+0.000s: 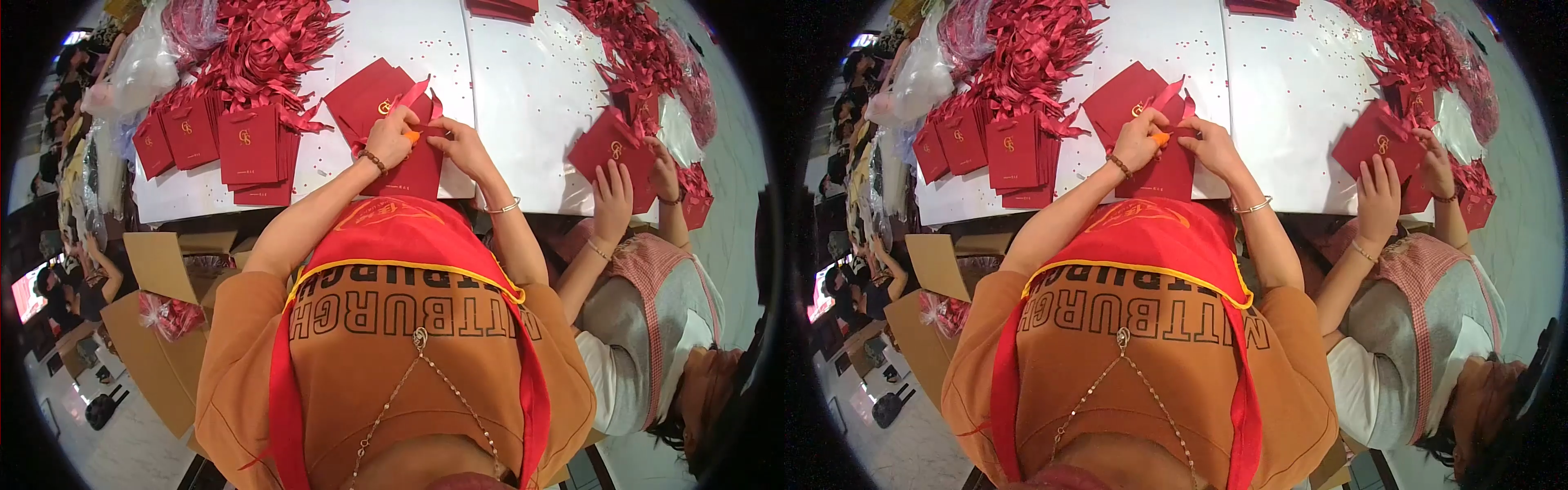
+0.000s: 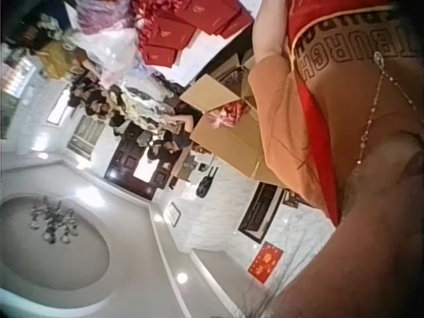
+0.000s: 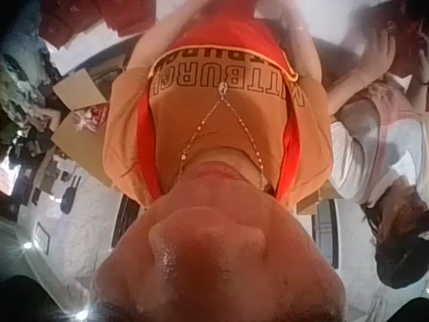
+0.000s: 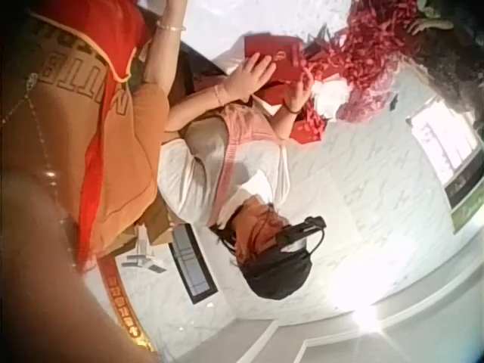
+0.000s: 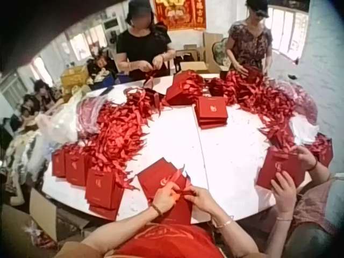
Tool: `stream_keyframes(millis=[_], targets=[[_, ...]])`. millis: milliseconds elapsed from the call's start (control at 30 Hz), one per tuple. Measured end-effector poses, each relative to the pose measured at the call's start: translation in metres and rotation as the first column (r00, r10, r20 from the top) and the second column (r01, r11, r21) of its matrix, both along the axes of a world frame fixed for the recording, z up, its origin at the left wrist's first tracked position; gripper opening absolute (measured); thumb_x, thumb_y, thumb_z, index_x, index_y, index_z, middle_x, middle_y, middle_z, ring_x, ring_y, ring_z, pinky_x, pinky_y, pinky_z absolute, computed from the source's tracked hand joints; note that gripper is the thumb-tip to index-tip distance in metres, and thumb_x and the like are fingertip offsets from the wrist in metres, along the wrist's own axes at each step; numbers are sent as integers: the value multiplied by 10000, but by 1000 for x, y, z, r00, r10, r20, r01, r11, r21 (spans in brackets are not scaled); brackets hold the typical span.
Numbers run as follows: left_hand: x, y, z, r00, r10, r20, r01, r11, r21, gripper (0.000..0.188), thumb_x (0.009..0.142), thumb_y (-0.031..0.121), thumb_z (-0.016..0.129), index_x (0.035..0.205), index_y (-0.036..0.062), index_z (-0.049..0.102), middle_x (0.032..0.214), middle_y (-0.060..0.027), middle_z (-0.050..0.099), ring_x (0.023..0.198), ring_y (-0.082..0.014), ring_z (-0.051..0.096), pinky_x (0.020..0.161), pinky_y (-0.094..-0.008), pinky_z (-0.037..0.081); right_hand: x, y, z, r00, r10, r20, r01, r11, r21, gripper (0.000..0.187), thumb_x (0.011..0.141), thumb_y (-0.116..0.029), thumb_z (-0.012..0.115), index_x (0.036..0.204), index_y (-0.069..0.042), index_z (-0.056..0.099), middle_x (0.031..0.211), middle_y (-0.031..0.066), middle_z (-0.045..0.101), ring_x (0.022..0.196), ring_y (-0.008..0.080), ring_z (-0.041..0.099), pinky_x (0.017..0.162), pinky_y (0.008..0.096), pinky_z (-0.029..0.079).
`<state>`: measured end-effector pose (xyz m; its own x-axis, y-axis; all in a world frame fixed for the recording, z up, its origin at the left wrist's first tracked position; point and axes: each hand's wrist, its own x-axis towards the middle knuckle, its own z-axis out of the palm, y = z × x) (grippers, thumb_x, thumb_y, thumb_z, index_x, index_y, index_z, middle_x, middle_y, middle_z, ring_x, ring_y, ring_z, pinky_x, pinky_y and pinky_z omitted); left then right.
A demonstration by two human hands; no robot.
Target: Tying ribbons and organizing red invitation folders at a work table.
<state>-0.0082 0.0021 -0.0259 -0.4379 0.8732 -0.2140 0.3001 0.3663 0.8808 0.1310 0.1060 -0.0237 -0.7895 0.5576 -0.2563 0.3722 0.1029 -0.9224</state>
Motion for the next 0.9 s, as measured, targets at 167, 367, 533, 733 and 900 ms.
stream_keyframes(millis=[167,367,533,733,900], targets=[[1,1,19,993,-17,115,23,999,-48,241,726,-23,522,963,-24,567,614,-64,594,495,-109,551,462,-252,438,2,-1,0,998,-27,-65,22,997,-77,243,773,-94,632,1003,-23,600,804,103,615,709,159,550,666,285,449],[9,3,14,998,38,41,-34,996,-79,224,721,-28,521,942,-24,559,616,-59,591,502,-108,549,452,-245,426,-2,-5,3,1000,6,-12,-3,981,193,194,760,-90,640,938,-26,597,803,123,624,680,207,571,639,298,455],[6,5,16,890,181,418,-122,979,-164,172,752,-13,542,923,-14,550,617,-53,580,509,-104,554,433,-239,419,0,-14,10,992,21,-122,20,946,322,181,761,-80,630,929,-26,594,801,123,622,675,227,576,634,306,454],[5,-4,17,971,-97,-220,97,995,-9,187,751,73,584,934,36,566,646,-104,605,542,-176,586,494,-302,450,4,-15,8,994,0,-113,24,977,211,197,767,-50,615,961,-27,593,856,125,618,711,226,572,660,301,453],[-24,15,50,782,-412,-468,345,911,-225,213,757,252,568,830,71,651,702,-155,620,628,-249,606,593,-362,462,4,-20,9,980,27,-196,28,962,270,205,777,-29,597,981,-33,589,854,125,592,726,250,563,668,313,450]])
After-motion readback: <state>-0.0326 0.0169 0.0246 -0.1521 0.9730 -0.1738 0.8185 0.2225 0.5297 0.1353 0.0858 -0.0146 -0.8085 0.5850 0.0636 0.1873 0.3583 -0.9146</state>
